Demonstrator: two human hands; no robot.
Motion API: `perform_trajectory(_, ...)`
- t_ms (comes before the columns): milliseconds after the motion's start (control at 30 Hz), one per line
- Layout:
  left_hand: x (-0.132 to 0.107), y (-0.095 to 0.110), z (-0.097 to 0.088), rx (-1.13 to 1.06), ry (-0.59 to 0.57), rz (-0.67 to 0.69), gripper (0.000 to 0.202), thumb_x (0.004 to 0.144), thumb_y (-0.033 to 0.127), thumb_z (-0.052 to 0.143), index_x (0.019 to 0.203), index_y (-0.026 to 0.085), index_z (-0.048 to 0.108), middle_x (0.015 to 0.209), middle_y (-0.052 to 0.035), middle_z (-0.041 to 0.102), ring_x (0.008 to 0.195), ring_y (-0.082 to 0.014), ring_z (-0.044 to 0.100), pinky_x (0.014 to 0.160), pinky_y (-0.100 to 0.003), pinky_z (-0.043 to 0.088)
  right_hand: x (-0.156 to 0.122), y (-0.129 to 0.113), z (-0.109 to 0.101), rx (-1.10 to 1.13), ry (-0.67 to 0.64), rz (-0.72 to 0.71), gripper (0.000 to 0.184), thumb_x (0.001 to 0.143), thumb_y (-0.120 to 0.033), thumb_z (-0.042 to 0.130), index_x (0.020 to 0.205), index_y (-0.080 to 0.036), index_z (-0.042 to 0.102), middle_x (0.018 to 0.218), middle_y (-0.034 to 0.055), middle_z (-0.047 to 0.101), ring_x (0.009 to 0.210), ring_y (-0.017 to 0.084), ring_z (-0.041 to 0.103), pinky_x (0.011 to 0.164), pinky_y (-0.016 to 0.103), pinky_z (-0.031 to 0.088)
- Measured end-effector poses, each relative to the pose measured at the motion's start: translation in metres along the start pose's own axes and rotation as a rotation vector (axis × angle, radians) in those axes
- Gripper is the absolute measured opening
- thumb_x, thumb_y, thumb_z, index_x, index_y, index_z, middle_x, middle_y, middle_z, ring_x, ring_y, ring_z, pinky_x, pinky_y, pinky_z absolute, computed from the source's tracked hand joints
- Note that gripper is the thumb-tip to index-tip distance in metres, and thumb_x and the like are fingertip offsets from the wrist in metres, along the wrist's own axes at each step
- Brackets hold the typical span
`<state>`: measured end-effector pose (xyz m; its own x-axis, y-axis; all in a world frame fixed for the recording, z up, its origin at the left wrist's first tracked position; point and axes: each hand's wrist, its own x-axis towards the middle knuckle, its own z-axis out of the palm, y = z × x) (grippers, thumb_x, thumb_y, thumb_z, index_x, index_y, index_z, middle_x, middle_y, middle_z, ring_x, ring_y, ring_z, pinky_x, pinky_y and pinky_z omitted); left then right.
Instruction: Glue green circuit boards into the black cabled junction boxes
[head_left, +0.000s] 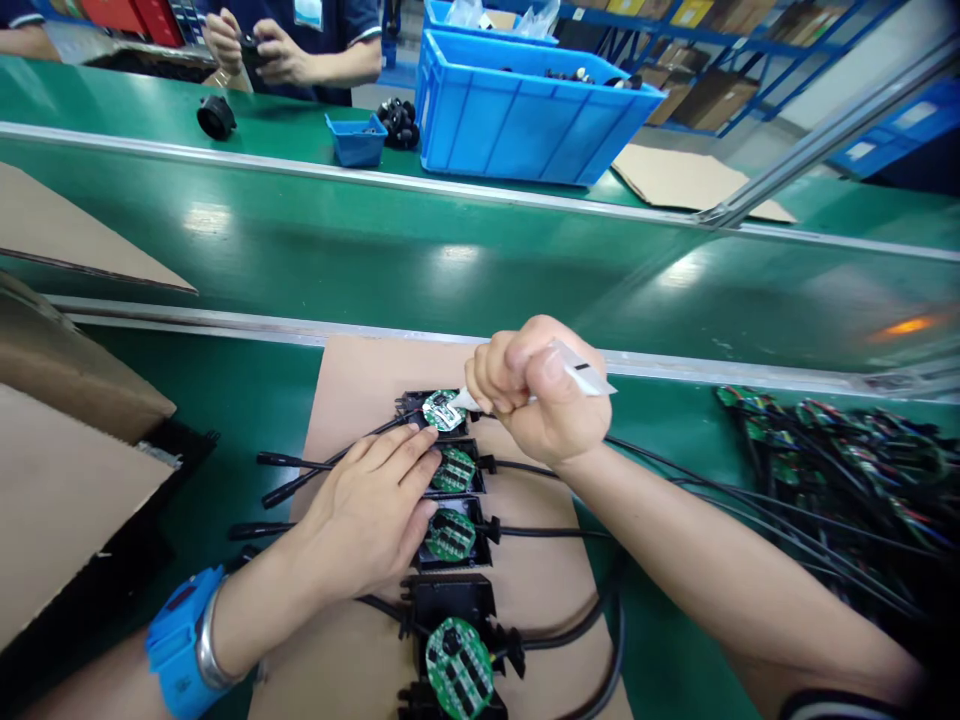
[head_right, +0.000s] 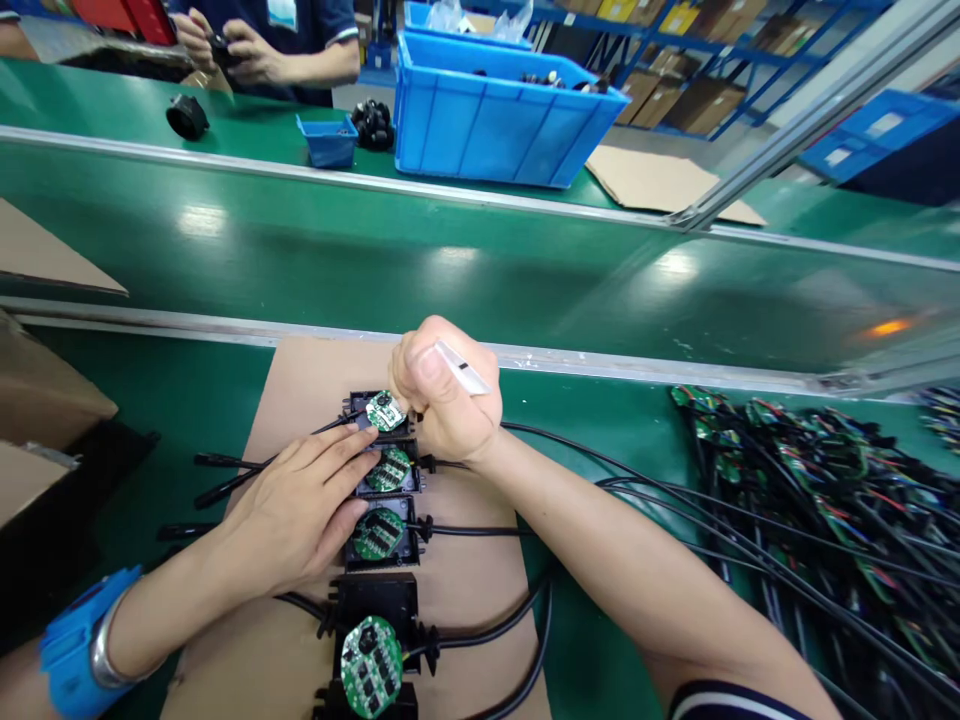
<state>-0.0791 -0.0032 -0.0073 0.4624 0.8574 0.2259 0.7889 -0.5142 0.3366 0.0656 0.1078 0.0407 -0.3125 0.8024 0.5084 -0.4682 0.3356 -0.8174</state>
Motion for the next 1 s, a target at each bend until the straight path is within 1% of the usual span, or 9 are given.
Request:
perform_trajectory(100, -0.001, 0.0, 0.0, 0.003, 0.006, -0.001, 0.039, 0.093, 0.028, 0.045, 0.127, 0.012, 0.054, 0.141, -0.0103, 0.049, 0.128, -0.0276, 0.043, 0.101, -0.045, 0.043, 0.002, 0.001, 0.0, 0.045, 0.028, -0.012, 0.035, 0.084, -0.041, 0.061, 0.06, -0.021, 0.047, 0.046, -0.0069, 0.029, 0.036, 0.008, 0.026, 0.035, 0.023, 0.025)
perform_trajectory(300, -0.003, -0.002, 0.004, 0.006, 0.014, -0.009, 0.039, 0.092, 0.029, 0.047, 0.127, 0.013, 0.054, 0.141, -0.0105, 0.049, 0.13, -0.0273, 0.042, 0.103, -0.045, 0.043, 0.002, 0.01, -0.006, 0.035, -0.02, -0.041, 0.034, 0.089, -0.042, 0.057, 0.064, -0.021, 0.046, 0.048, -0.0073, 0.03, 0.037, 0.007, 0.027, 0.036, 0.021, 0.027)
perform_trajectory(433, -0.003, 0.001, -0.001, 0.01, 0.014, -0.012, 0.039, 0.093, 0.028, 0.045, 0.126, 0.01, 0.055, 0.141, -0.0114, 0.049, 0.129, -0.0287, 0.042, 0.102, -0.047, 0.043, 0.001, -0.001, -0.007, 0.033, -0.042, -0.073, 0.032, 0.089, -0.038, 0.058, 0.064, -0.02, 0.048, 0.049, -0.0064, 0.032, 0.039, 0.007, 0.03, 0.038, 0.022, 0.026)
perform_trajectory(500, -0.005, 0.007, -0.008, 0.008, 0.034, -0.019, 0.038, 0.093, 0.028, 0.044, 0.124, 0.01, 0.057, 0.136, -0.0116, 0.054, 0.124, -0.0289, 0.046, 0.1, -0.046, 0.045, -0.002, -0.014, -0.004, 0.088, -0.027, -0.036, 0.032, 0.088, -0.038, 0.058, 0.063, -0.02, 0.047, 0.048, -0.0067, 0.03, 0.038, 0.007, 0.028, 0.037, 0.022, 0.026)
perform_trajectory(600, -0.012, 0.024, -0.018, -0.007, 0.033, -0.007, 0.036, 0.093, 0.025, 0.041, 0.122, 0.012, 0.059, 0.125, -0.0101, 0.062, 0.105, -0.0254, 0.056, 0.09, -0.041, 0.051, -0.011, -0.03, 0.002, 0.166, -0.039, 0.106, 0.034, 0.089, -0.04, 0.056, 0.063, -0.02, 0.046, 0.047, -0.007, 0.028, 0.037, 0.008, 0.027, 0.037, 0.022, 0.027)
perform_trajectory(700, -0.017, 0.04, -0.02, 0.028, -0.025, 0.045, 0.041, 0.092, 0.021, 0.04, 0.129, 0.011, 0.054, 0.132, -0.0111, 0.057, 0.09, -0.023, 0.059, 0.078, -0.037, 0.053, -0.02, -0.027, 0.01, 0.216, -0.072, 0.206, 0.035, 0.09, -0.04, 0.054, 0.063, -0.02, 0.044, 0.048, -0.0073, 0.028, 0.038, 0.007, 0.027, 0.037, 0.02, 0.025)
perform_trajectory(767, -0.02, 0.045, -0.017, 0.065, -0.07, 0.065, 0.046, 0.09, 0.02, 0.041, 0.134, 0.01, 0.049, 0.139, -0.012, 0.052, 0.091, -0.0239, 0.058, 0.077, -0.038, 0.052, -0.023, -0.018, 0.014, 0.238, -0.071, 0.222, 0.036, 0.09, -0.039, 0.055, 0.063, -0.02, 0.042, 0.047, -0.0076, 0.028, 0.038, 0.007, 0.025, 0.036, 0.019, 0.024)
perform_trajectory(867, -0.023, 0.046, -0.011, 0.087, -0.104, 0.066, 0.05, 0.089, 0.019, 0.041, 0.138, 0.009, 0.044, 0.141, -0.0121, 0.049, 0.099, -0.0263, 0.056, 0.083, -0.039, 0.05, -0.025, -0.004, 0.019, 0.254, -0.06, 0.243, 0.037, 0.089, -0.038, 0.056, 0.062, -0.02, 0.04, 0.047, -0.0081, 0.028, 0.037, 0.006, 0.023, 0.035, 0.019, 0.022)
perform_trajectory(1000, -0.026, 0.044, -0.007, 0.08, -0.136, 0.072, 0.051, 0.089, 0.019, 0.04, 0.14, 0.009, 0.041, 0.144, -0.0114, 0.045, 0.105, -0.0274, 0.054, 0.086, -0.04, 0.047, -0.024, 0.003, 0.021, 0.258, -0.085, 0.316, 0.038, 0.089, -0.04, 0.056, 0.061, -0.019, 0.041, 0.047, -0.0081, 0.029, 0.038, 0.005, 0.023, 0.035, 0.019, 0.02)
